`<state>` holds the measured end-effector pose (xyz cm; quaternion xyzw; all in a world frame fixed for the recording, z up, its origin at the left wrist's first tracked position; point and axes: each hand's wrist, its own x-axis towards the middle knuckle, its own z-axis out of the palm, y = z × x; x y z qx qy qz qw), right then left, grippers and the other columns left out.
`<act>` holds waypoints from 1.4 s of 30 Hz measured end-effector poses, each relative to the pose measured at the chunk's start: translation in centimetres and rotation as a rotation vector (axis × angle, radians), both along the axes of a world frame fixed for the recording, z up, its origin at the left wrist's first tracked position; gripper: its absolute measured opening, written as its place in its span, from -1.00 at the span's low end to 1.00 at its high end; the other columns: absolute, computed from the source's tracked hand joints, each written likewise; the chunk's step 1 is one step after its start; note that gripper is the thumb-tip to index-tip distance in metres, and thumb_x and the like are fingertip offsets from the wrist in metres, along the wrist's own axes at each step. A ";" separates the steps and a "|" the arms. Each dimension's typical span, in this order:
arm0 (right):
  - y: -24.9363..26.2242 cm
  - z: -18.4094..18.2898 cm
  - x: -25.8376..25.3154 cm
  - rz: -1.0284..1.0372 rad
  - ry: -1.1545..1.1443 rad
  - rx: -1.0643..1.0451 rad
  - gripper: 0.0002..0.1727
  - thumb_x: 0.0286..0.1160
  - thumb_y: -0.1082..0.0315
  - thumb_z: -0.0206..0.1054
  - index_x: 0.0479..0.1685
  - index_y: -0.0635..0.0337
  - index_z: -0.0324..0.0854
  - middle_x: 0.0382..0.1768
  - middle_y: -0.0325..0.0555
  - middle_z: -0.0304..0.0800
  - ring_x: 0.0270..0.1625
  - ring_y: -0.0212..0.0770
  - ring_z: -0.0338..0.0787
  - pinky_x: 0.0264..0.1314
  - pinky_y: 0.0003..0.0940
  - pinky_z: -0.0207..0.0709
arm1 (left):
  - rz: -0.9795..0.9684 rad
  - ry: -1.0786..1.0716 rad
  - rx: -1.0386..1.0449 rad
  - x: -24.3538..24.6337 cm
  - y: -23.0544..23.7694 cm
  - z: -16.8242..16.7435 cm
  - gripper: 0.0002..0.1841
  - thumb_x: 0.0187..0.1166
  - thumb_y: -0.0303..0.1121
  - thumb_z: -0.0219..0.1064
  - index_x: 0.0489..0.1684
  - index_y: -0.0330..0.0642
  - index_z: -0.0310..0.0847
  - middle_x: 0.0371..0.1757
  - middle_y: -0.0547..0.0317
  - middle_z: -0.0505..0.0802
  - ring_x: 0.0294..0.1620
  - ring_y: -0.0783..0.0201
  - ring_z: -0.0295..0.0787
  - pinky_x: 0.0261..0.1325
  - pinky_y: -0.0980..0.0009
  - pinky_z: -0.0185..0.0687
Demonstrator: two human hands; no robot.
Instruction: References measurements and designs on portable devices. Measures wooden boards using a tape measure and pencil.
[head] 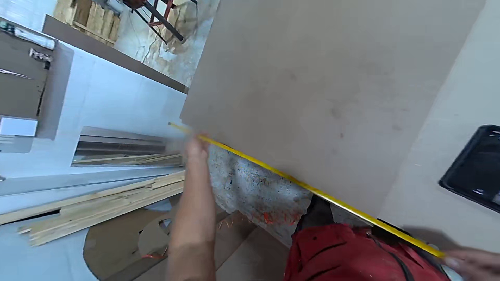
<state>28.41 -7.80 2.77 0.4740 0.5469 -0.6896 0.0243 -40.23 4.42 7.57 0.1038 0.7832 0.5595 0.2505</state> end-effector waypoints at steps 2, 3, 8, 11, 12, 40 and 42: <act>2.3 -2.3 -7.6 0.017 -0.037 0.068 -0.64 0.73 0.00 0.25 0.06 0.00 0.86 -0.37 -0.08 0.86 -0.41 -0.13 0.79 -0.28 0.03 0.68 | -0.058 -0.143 -0.025 1.6 1.0 -4.5 -0.68 0.87 -0.16 0.00 0.02 -0.20 0.57 -0.29 0.16 0.82 -0.40 0.31 0.77 -0.27 0.38 0.75; 3.6 -2.9 -11.6 0.016 -0.051 0.087 -0.67 0.71 -0.05 0.25 -0.01 -0.15 0.87 -0.43 -0.24 0.85 -0.46 -0.24 0.76 -0.35 -0.08 0.66 | -0.069 -0.194 -0.042 2.1 1.2 -6.5 -0.66 0.88 -0.15 -0.01 0.06 -0.22 0.58 -0.28 0.13 0.83 -0.40 0.30 0.78 -0.28 0.37 0.75; 7.9 -2.9 -23.9 0.022 -0.090 0.100 -0.72 0.74 -0.07 0.24 -0.13 -0.35 0.89 -0.48 -0.45 0.83 -0.46 -0.40 0.76 -0.32 -0.21 0.68 | -0.016 -0.288 -0.146 1.2 2.1 -10.9 -0.61 0.90 -0.14 0.02 0.25 -0.32 0.52 -0.11 -0.04 0.85 -0.23 0.18 0.86 -0.10 0.25 0.82; 8.4 -3.7 -26.1 0.019 -0.119 0.122 -0.71 0.70 -0.12 0.26 -0.22 -0.39 0.88 -0.51 -0.47 0.81 -0.47 -0.41 0.74 -0.34 -0.20 0.65 | 0.014 -0.252 -0.229 -1.1 2.5 -11.4 -0.63 0.88 -0.15 0.06 0.26 -0.32 0.51 -0.12 -0.04 0.84 -0.27 0.20 0.84 -0.14 0.27 0.82; 8.5 -3.8 -26.5 0.015 -0.126 0.129 -0.72 0.69 -0.12 0.27 -0.23 -0.39 0.88 -0.51 -0.47 0.82 -0.47 -0.41 0.74 -0.35 -0.19 0.65 | 0.023 -0.241 -0.248 -1.8 2.5 -11.6 -0.64 0.87 -0.17 0.08 0.22 -0.33 0.52 -0.15 -0.03 0.82 -0.30 0.21 0.82 -0.16 0.27 0.81; -0.2 -7.6 -6.7 -0.076 -0.561 0.233 -0.57 0.74 -0.17 0.16 -0.30 -0.18 0.80 -0.46 -0.29 0.80 -0.30 -0.20 0.80 -0.18 0.04 0.64 | -0.299 -0.046 -0.463 -1.4 1.2 -12.5 -0.71 0.88 -0.17 0.04 -0.02 -0.21 0.53 -0.36 0.20 0.80 -0.47 0.40 0.78 -0.34 0.48 0.75; -0.2 -7.6 -6.6 -0.067 -0.557 0.236 -0.57 0.75 -0.17 0.16 -0.30 -0.17 0.79 -0.46 -0.28 0.79 -0.30 -0.20 0.80 -0.18 0.03 0.63 | -0.323 -0.028 -0.505 -1.5 1.3 -12.5 -0.72 0.86 -0.16 0.08 -0.05 -0.21 0.53 -0.41 0.21 0.80 -0.51 0.40 0.77 -0.38 0.47 0.74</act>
